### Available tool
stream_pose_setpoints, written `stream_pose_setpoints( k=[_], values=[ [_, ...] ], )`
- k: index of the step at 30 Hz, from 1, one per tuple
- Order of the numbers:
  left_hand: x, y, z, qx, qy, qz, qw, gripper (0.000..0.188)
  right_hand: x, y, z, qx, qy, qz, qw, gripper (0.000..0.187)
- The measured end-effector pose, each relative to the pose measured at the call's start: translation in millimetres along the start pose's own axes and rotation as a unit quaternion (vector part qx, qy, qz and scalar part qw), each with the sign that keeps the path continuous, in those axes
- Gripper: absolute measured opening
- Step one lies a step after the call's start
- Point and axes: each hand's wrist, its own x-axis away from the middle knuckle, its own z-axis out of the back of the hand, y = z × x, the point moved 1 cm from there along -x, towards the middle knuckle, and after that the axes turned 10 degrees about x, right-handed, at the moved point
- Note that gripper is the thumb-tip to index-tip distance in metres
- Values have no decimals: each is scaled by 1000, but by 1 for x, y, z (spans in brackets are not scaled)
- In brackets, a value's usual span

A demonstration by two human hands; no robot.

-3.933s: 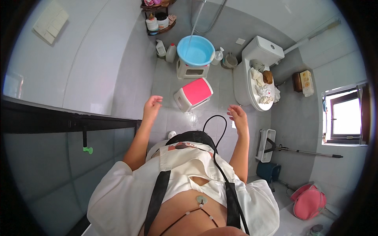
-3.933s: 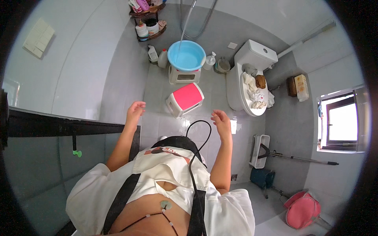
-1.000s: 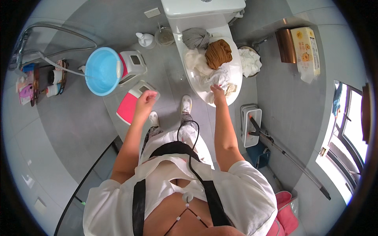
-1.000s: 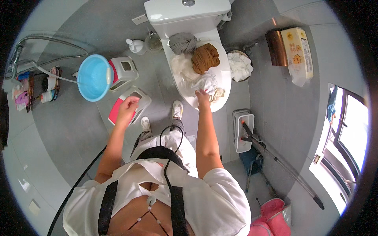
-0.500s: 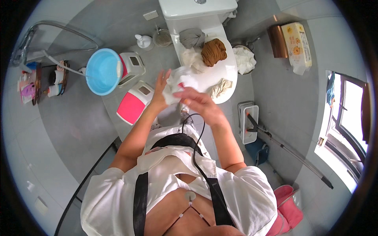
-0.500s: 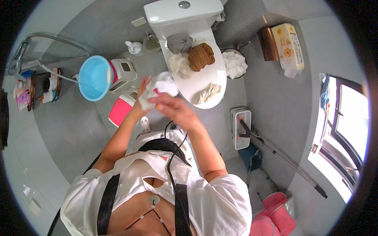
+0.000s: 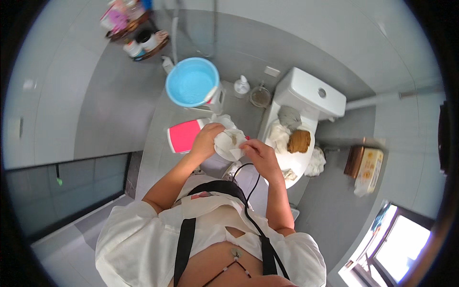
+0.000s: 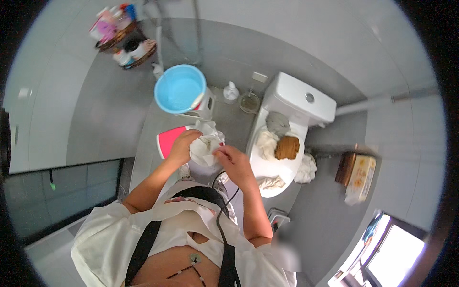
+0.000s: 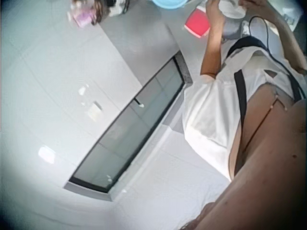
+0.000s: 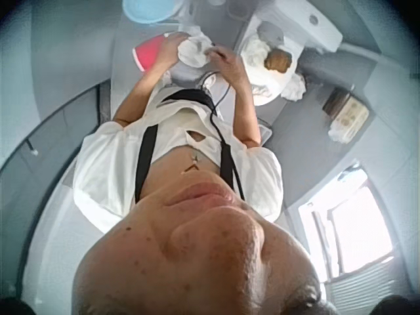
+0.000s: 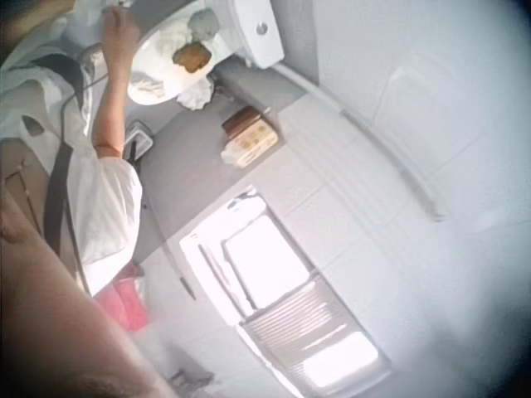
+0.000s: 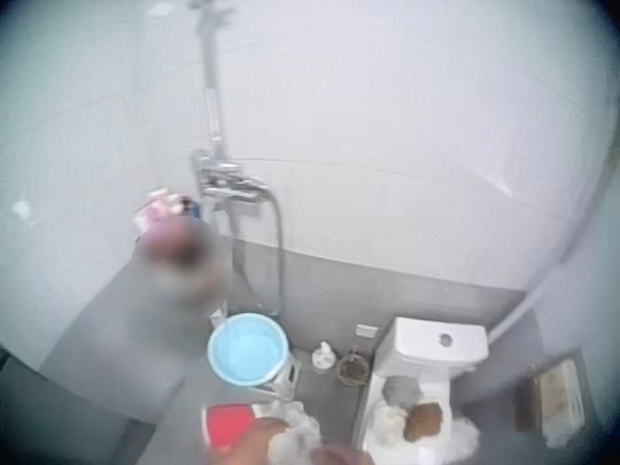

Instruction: The person hand-washes clothing in a blue basin, rinses it under a shower faucet, and sets the wet garments on a toilet tank.

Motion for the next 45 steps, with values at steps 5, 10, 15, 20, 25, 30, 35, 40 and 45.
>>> stream_pose_setpoints(
  k=[5, 10, 15, 20, 25, 30, 35, 40, 45],
  values=[
    [41, -32, 52, -14, 61, 5, 998, 29, -12, -27, -39, 26, -52, 2, 998, 19],
    [78, -49, 97, -23, 94, 8, 995, 32, -22, -73, -89, 114, -60, 67, 989, 17],
    [93, -35, 146, -11, 129, 13, 992, 34, -29, -124, -120, 184, -68, 118, 973, 17],
    [99, -38, 181, -10, 172, -47, 984, 26, -25, -139, -139, 171, -61, 101, 978, 18],
    [106, -50, 197, -15, 205, -71, 976, 24, -22, -129, -156, 111, -49, 69, 990, 20],
    [118, -64, 209, 15, 222, -52, 974, 24, -21, -128, -166, 97, -40, 37, 994, 20],
    [121, -74, 216, 5, 221, -42, 974, 23, -22, -124, -177, 87, -14, 32, 996, 21],
    [120, -77, 221, 21, 185, -15, 982, 22, -22, -134, -190, 163, -24, 38, 986, 34],
    [110, -77, 216, 17, 152, -23, 988, 22, -29, -149, -212, 209, -63, 67, 974, 63]
  ],
)
